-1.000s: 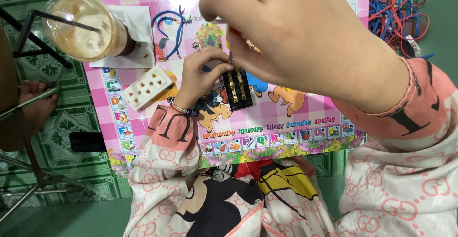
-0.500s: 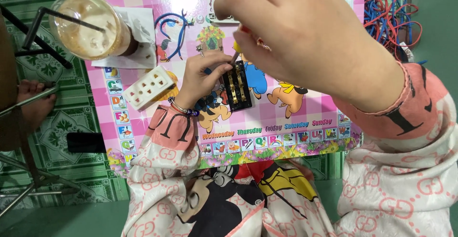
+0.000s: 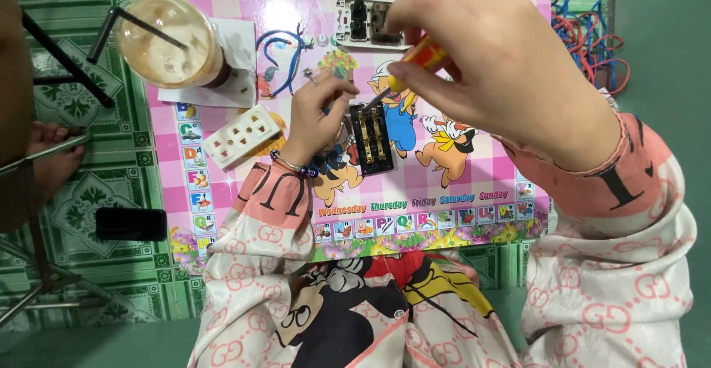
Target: Assembling or repairing a small electrical switch housing using a screwdriver to manipulate internal components
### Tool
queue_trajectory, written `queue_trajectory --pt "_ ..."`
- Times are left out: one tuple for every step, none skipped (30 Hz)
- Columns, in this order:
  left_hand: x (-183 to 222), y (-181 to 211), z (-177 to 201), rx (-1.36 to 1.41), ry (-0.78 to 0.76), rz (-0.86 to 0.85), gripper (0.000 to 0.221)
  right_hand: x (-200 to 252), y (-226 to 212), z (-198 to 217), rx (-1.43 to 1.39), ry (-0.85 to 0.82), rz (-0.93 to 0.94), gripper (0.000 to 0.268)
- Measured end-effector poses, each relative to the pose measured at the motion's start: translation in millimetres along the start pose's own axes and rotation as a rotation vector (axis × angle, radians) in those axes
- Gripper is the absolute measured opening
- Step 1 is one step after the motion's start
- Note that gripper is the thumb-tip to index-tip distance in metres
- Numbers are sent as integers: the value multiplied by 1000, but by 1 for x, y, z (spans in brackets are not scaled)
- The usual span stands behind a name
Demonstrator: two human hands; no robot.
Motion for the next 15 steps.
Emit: queue_trajectory --pt "-2 -3 -1 4 6 -2 12 0 -2 0 6 -4 2 35" --pt "-2 -9 -3 2 -15 30 12 0 -4 -1 -4 -12 13 33" --pt "-2 -15 -6 0 -37 62 13 0 -7 -2 -15 -20 24 31" --pt "-2 -19 -6 2 -29 62 13 1 -8 -2 -11 -26 28 31" --pt "-2 -24 -8 55 -51 95 16 3 -8 -1 27 -22 28 35" --pt "-4 -31 -10 105 -72 127 20 3 -8 0 64 -16 33 39" --pt "-5 -31 -9 103 -64 126 20 2 -8 -1 66 -19 40 39" --pt "-4 -33 -10 84 -72 139 19 3 -6 -1 26 12 9 36" --pt "-4 -34 -11 65 -80 152 19 5 -3 0 -13 43 -23 33" --pt "-5 -34 -11 62 -80 151 19 6 -1 2 -15 45 -21 33" --pt "-6 -34 -12 69 -82 148 20 8 0 1 -31 30 -9 35" --pt "-5 -35 -12 74 -86 151 22 10 1 0 -52 13 1 37" --pt "-4 -34 -13 71 -87 155 22 12 2 0 -57 13 1 37" --pt "-5 -32 -11 65 -87 140 22 14 3 1 -61 37 -1 37" --pt "-6 -30 -10 60 -88 125 22 16 5 2 -65 61 -4 37"
Point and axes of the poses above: each hand's wrist, its own x-axis away from the middle knuckle, its own z-axis out of the back of the hand, y = z × x, the point moved 7 cm from there along -x, towards the middle knuckle, and after that the axes turned 15 degrees about -x, right-handed, at the moved point
